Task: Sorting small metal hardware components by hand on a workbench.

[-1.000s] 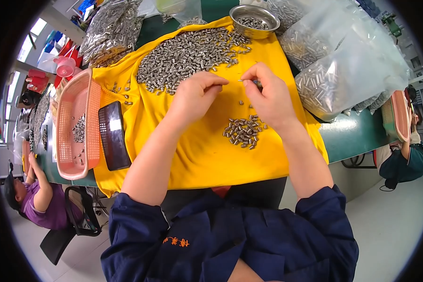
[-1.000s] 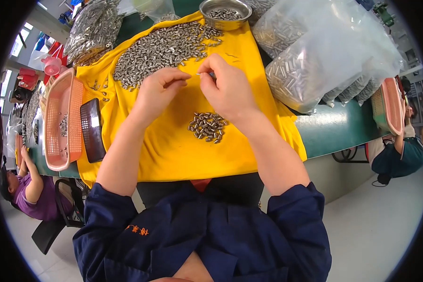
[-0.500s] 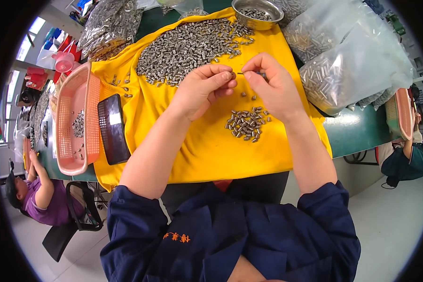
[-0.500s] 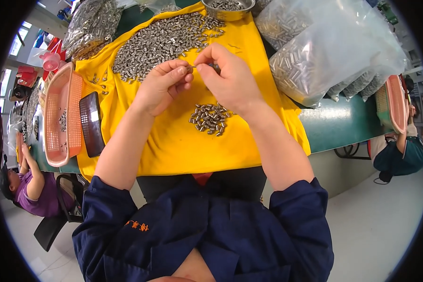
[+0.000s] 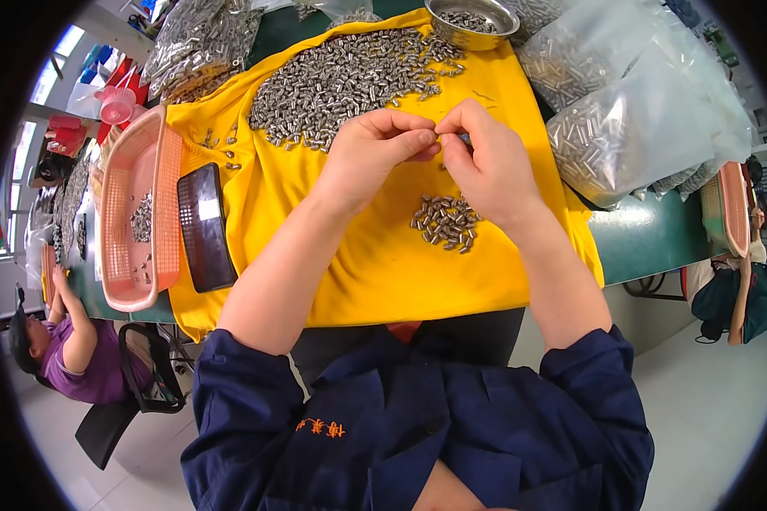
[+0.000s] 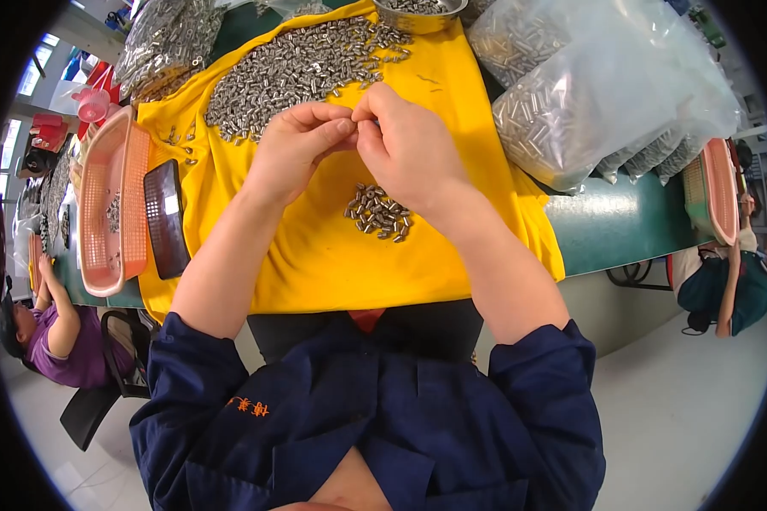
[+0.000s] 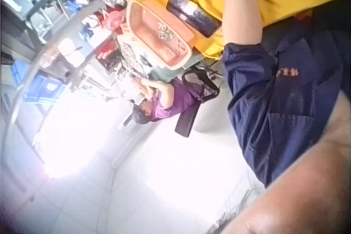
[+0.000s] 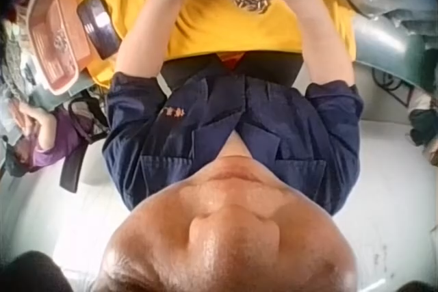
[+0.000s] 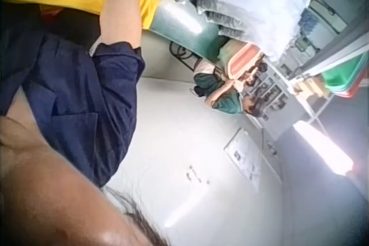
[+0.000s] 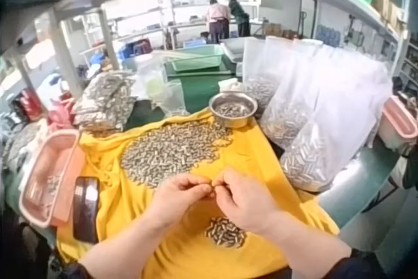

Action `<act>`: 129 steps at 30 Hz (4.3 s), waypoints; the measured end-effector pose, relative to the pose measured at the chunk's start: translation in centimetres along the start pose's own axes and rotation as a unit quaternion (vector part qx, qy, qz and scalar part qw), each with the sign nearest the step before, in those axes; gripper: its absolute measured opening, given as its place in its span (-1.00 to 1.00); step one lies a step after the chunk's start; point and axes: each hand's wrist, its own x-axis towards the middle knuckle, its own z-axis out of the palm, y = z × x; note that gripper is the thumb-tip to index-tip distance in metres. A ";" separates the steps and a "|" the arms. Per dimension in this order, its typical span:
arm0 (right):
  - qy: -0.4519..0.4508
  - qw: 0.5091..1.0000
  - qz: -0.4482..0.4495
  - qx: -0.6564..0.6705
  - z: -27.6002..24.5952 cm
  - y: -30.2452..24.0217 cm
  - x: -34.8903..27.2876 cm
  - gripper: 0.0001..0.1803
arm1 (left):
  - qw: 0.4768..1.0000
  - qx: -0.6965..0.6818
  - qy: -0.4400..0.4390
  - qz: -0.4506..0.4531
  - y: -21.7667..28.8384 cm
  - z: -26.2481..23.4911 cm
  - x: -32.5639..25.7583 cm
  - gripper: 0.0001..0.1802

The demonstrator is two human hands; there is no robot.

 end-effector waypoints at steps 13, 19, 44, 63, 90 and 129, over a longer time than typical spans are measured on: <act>0.005 0.999 -0.022 0.023 -0.2 0.0 0.1 -0.93 | 0.999 -0.046 -0.018 0.002 0.7 0.1 -0.3 -0.86; 0.029 0.999 0.007 0.041 -0.6 0.2 0.0 -0.93 | 0.995 0.057 0.065 0.055 1.1 -0.1 -0.3 -0.86; 0.006 0.999 -0.021 0.044 0.2 0.1 0.0 -0.94 | 0.992 0.113 0.037 0.051 1.5 0.9 -0.9 -0.87; 0.128 0.985 -0.038 0.112 -2.0 0.3 0.6 -0.97 | 0.966 0.251 -0.012 0.066 5.3 2.5 1.6 -0.92; 0.293 0.942 -0.018 0.164 -4.3 1.1 1.5 -0.96 | 0.831 0.467 -0.072 0.293 4.6 3.8 6.7 -0.73; 0.120 0.991 -0.009 0.066 -0.1 1.9 2.3 -0.85 | 0.630 0.743 0.134 0.184 1.1 -5.5 2.8 -0.37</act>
